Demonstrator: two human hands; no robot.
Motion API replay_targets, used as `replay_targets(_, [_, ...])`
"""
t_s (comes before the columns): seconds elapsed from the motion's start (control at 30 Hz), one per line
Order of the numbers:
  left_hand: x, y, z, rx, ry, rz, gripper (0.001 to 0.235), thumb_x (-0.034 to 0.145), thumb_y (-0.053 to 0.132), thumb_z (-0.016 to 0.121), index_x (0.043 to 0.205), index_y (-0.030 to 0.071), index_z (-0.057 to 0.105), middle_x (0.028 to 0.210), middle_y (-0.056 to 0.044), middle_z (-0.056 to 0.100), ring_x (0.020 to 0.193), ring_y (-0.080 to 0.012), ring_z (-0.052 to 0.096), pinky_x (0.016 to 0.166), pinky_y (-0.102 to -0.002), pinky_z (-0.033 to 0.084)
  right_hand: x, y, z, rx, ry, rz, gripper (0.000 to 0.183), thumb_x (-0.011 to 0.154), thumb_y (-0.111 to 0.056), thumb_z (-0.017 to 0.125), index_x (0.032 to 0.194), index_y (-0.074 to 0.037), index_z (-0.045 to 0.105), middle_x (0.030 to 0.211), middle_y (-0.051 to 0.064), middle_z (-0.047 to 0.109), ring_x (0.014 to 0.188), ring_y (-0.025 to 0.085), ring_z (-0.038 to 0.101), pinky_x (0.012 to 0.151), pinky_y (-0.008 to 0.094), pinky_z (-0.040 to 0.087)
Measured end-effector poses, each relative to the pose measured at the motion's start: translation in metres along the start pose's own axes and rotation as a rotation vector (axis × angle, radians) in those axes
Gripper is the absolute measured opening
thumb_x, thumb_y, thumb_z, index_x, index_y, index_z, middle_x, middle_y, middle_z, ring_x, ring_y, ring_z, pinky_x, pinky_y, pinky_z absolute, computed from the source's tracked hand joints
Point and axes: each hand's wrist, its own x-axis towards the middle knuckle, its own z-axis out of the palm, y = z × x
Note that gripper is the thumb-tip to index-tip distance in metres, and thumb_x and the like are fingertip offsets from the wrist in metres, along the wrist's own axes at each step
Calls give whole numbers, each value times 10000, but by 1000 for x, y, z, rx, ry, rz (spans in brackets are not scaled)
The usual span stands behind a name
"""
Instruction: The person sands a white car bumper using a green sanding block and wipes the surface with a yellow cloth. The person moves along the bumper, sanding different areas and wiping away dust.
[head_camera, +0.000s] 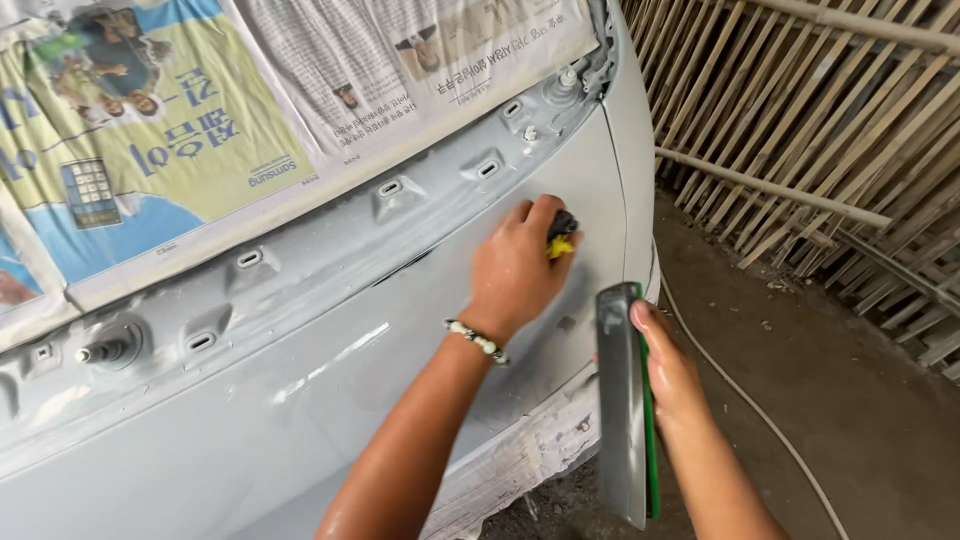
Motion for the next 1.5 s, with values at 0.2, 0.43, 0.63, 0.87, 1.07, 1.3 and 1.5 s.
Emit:
replay_targets(0.2, [-34, -33, 53, 462, -2, 524, 312, 826, 164, 709, 1120, 67, 666, 1286, -147, 655, 1320, -320, 544, 1140, -519, 468, 28, 64, -38, -30, 150, -432, 448, 1035, -293, 672, 1364, 7, 620, 1198, 44, 654, 1119, 121, 591, 988, 280, 467])
replay_targets(0.43, [-25, -53, -24, 135, -51, 474, 444, 763, 28, 713, 1203, 63, 665, 1265, -121, 666, 1304, -313, 587, 1229, -514, 383, -22, 63, 53, -320, 310, -521, 580, 881, -226, 729, 1402, -53, 542, 1136, 53, 651, 996, 170, 608, 900, 341, 500])
replay_targets(0.63, [-15, -64, -65, -190, -179, 376, 460, 799, -8, 696, 1246, 84, 648, 1291, -120, 664, 1291, -351, 604, 1178, -442, 434, -14, 53, 121, -587, 145, -1011, 564, 915, -84, 753, 1416, -39, 499, 1346, 171, 458, 1282, 274, 483, 1086, 382, 437])
replay_targets(0.87, [-22, -64, -59, -195, -129, 285, 553, 786, -28, 672, 1323, 81, 594, 1337, -138, 632, 1279, -366, 586, 1087, -440, 484, 5, 38, 130, -827, 478, -1028, 601, 895, -63, 772, 1433, -43, 503, 1360, 224, 488, 1305, 383, 477, 1128, 475, 407])
replay_targets(1.07, [-19, -64, -60, -223, -132, 243, 585, 799, -32, 660, 1360, 78, 536, 1356, -152, 608, 1257, -387, 589, 1004, -440, 521, 43, 13, 113, -812, 514, -956, 594, 924, -128, 772, 1448, -45, 505, 1378, 224, 494, 1267, 388, 516, 1100, 466, 438])
replay_targets(1.3, [-18, -69, -55, -214, -108, 273, 601, 782, -35, 669, 1360, 66, 535, 1358, -161, 603, 1268, -404, 577, 1026, -458, 506, 29, 33, 121, -950, 445, -1062, 655, 857, -62, 751, 1452, -61, 479, 1349, 220, 502, 1295, 391, 496, 1112, 477, 421])
replay_targets(1.5, [-18, -65, -54, -175, -93, 294, 720, 667, -31, 700, 1362, 55, 534, 1332, -167, 607, 1262, -419, 564, 1017, -457, 480, 0, 35, 149, -986, 431, -1101, 650, 778, -19, 739, 1373, -16, 477, 1298, 274, 452, 1257, 437, 444, 1092, 495, 343])
